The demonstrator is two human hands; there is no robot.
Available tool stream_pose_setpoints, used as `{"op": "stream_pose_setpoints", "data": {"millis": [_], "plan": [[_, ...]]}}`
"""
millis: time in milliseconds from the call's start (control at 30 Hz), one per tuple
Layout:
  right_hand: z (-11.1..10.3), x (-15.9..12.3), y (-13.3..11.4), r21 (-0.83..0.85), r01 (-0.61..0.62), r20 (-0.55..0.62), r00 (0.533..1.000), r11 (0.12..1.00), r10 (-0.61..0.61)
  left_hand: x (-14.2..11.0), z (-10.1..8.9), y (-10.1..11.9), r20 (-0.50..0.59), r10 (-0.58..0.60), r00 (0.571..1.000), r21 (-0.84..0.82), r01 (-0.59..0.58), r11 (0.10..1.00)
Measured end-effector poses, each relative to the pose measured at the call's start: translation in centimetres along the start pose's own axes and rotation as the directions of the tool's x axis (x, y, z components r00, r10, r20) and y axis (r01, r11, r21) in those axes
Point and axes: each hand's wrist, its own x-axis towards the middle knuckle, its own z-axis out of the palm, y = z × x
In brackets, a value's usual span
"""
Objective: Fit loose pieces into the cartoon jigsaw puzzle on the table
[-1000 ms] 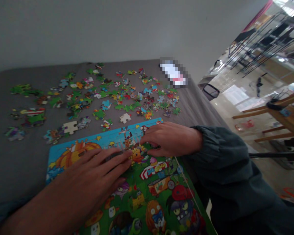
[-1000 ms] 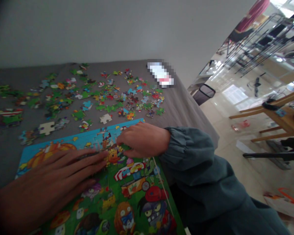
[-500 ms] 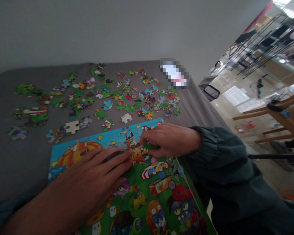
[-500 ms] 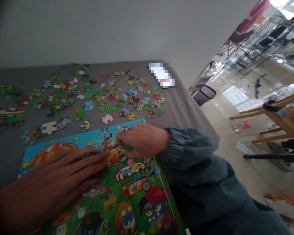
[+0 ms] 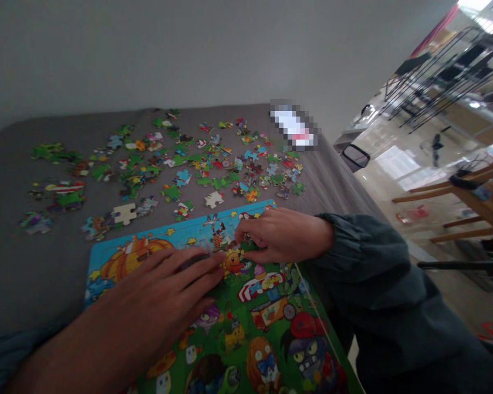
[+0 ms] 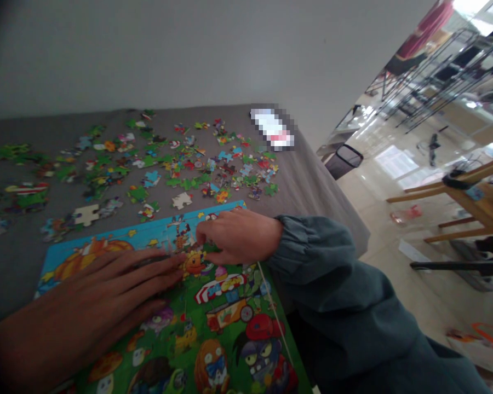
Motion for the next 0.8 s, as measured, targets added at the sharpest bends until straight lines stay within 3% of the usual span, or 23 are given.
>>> {"op": "stream_pose_setpoints", "data": {"millis": [100,500,800], "plan": [[0.1,0.1,-0.1,-0.021,0.0,-0.035,0.999,1.0,-0.001,0.1,-0.1,0.0,0.008,0.075,0.997,0.056,-0.075,0.996],[0.1,-0.6,-0.5,-0.153,0.093,0.005,0.996,0.984,-0.093,0.9,-0.9,0.3,0.004,0.072,0.997,0.065,-0.072,0.995],[-0.2,-0.6,-1.4,-0.193,-0.064,-0.007,0.998,0.979,0.064,1.3,-1.3,0.5,0.018,0.041,0.999,0.009,-0.041,0.999]]}}
